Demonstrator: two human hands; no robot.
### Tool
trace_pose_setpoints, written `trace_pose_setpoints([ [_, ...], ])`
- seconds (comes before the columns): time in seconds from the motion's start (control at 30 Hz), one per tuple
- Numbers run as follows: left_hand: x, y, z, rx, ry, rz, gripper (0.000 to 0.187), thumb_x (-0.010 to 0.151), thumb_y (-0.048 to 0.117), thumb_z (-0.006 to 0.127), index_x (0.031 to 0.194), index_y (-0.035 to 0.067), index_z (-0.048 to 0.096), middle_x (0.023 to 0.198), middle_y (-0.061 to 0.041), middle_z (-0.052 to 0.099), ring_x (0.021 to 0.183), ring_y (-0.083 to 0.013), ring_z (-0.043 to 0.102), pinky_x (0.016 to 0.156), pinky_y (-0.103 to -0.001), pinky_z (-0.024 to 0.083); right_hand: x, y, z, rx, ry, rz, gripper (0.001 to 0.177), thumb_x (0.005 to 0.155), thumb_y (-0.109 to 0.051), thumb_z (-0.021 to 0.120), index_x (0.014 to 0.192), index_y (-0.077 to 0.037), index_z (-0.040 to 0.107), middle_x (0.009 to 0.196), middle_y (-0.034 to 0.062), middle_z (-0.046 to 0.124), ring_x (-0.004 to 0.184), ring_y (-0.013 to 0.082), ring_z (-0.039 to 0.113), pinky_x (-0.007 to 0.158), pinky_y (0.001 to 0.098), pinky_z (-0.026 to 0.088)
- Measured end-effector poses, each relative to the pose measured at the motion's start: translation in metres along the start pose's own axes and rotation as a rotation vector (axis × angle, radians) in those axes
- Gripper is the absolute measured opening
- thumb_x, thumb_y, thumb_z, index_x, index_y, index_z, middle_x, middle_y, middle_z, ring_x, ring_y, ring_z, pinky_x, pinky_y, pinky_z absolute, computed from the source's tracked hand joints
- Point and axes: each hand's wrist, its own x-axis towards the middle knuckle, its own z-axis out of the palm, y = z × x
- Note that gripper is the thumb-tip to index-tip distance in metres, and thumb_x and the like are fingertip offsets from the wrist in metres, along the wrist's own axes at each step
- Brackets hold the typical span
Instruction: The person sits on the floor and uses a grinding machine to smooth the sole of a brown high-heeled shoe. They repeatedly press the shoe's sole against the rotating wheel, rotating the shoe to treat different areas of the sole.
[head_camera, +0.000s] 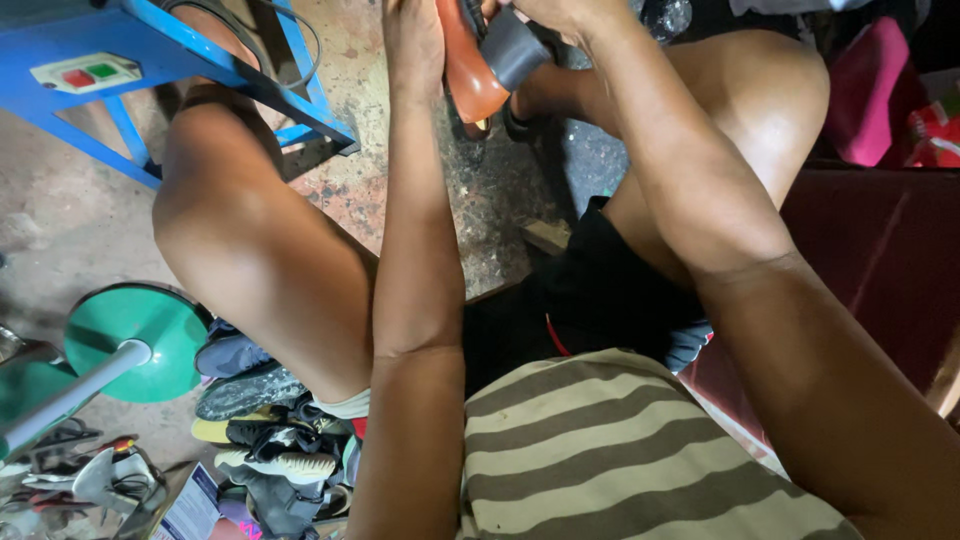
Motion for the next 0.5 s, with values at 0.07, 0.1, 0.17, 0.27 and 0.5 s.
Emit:
trace_pose_setpoints([
  [0.07,-0.002,0.011,0.004,0.037,0.015,0.049,0.035,0.104,0.029,0.061,0.095,-0.005,0.063,0.082,-0.005,0.064,0.073,-0.0148,0.06,0.067,-0.035,0.052,0.002,0.002,0.002,0.023,0.005,-0.003,0.015,0.099,-0.02,0.065,0.096,-0.011,0.077,0.087,-0.0008,0.074,0.082,0.0121,0.07,0.076,0.0302,0.057],
  [0.1,-0.004,0.016,0.004,0.056,0.024,0.074,0.034,0.104,0.027,0.064,0.096,-0.005,0.064,0.084,-0.005,0.064,0.076,-0.0138,0.059,0.069,-0.035,0.052,0.003,0.001,0.002,0.048,0.006,-0.006,0.015,0.099,-0.02,0.065,0.096,-0.011,0.077,0.087,-0.0004,0.074,0.081,0.0122,0.071,0.076,0.0299,0.058],
  [0.17,-0.004,0.026,0.003,0.047,-0.022,0.132,0.03,0.103,0.026,0.065,0.099,-0.004,0.064,0.086,-0.003,0.065,0.078,-0.0123,0.059,0.072,-0.034,0.052,0.006,-0.006,0.004,0.074,-0.002,-0.015,0.016,0.099,-0.022,0.066,0.095,-0.011,0.077,0.086,0.0,0.074,0.08,0.0121,0.071,0.075,0.0297,0.058],
  [0.27,-0.003,0.033,0.002,0.053,-0.028,0.168,0.028,0.104,0.024,0.067,0.097,-0.003,0.065,0.085,-0.003,0.065,0.078,-0.0117,0.059,0.072,-0.034,0.052,0.002,-0.021,0.007,0.047,0.038,-0.005,0.017,0.098,-0.024,0.067,0.095,-0.01,0.076,0.086,0.0004,0.074,0.078,0.0118,0.07,0.073,0.0299,0.057],
  [0.5,0.003,0.046,0.0,-0.109,-0.009,0.051,0.03,0.105,0.024,0.065,0.098,-0.005,0.066,0.085,-0.006,0.065,0.075,-0.0161,0.06,0.068,-0.036,0.05,-0.016,-0.067,0.018,-0.076,0.182,0.032,0.023,0.096,-0.031,0.069,0.094,-0.008,0.075,0.084,0.0012,0.072,0.074,0.0111,0.067,0.068,0.0303,0.054],
])
